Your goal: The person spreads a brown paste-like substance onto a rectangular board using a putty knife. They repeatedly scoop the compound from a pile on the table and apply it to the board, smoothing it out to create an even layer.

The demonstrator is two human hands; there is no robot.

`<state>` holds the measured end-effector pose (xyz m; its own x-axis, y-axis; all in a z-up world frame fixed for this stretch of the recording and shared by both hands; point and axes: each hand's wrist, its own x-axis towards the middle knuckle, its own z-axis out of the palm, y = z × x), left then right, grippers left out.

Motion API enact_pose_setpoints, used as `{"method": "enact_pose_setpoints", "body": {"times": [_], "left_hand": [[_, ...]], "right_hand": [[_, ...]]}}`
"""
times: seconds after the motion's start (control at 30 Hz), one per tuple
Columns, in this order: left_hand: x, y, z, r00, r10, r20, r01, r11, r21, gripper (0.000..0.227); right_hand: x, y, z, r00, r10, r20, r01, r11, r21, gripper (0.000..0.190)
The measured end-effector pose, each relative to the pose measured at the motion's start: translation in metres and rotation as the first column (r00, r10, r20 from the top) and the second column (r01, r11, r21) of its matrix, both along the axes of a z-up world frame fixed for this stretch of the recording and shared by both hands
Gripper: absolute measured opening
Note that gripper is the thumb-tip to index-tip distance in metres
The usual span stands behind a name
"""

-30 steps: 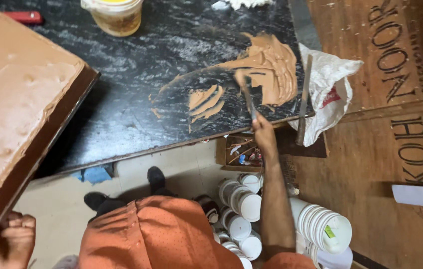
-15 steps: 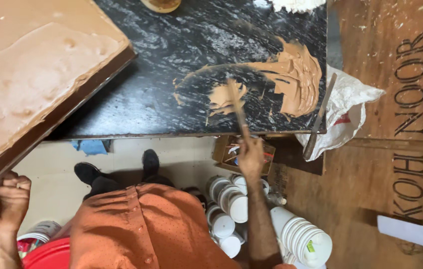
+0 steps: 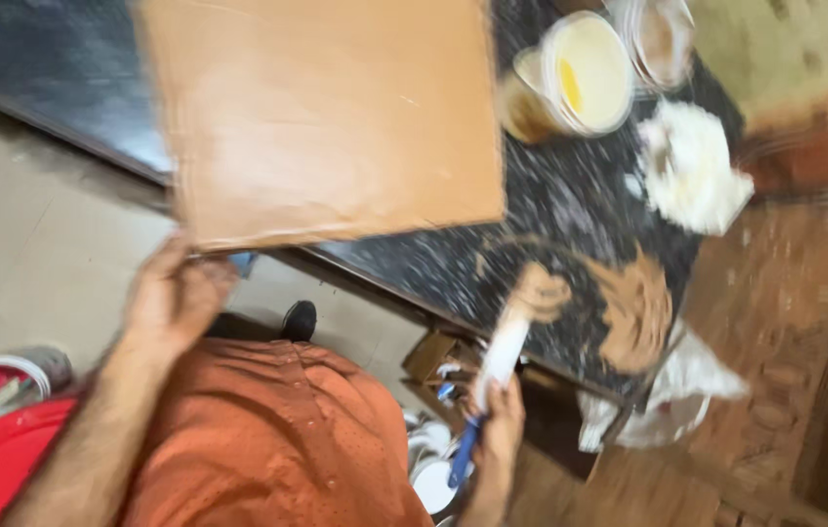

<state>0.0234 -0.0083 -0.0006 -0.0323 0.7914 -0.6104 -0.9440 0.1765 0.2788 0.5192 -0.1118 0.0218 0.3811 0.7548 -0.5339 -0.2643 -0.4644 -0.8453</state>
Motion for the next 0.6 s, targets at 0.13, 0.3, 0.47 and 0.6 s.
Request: {"method": "enact_pose_setpoints", "body": {"times": [0.13,0.3,0.47,0.6], "left_hand": [[0.005,0.007,0.020,0.977,-0.030,0.209,0.037,0.999,-0.027,0.019],[0.004,0.010,0.016,0.931,0.022,0.364,-0.043,0.998,0.051,0.014],[0.003,0.022,0.013,0.918,-0.018,0.397,-0.063,0.980,0.190,0.007],[0.002,0.032,0.013,0.955,-0.029,0.296,-0.003,0.994,0.108,0.009]], "right_hand": [[-0.007,0.042,0.135,0.932,0.255,0.259,-0.294,0.948,0.123,0.027],[-0.064,0.129,0.291,0.620,0.555,0.554,-0.645,0.763,-0.042,0.069],[-0.224,0.201,0.350,-0.132,0.487,0.864,-0.691,0.579,-0.432,0.056],[-0.342,0.250,0.360,-0.870,0.138,0.474,-0.452,0.167,-0.876,0.063]]}}
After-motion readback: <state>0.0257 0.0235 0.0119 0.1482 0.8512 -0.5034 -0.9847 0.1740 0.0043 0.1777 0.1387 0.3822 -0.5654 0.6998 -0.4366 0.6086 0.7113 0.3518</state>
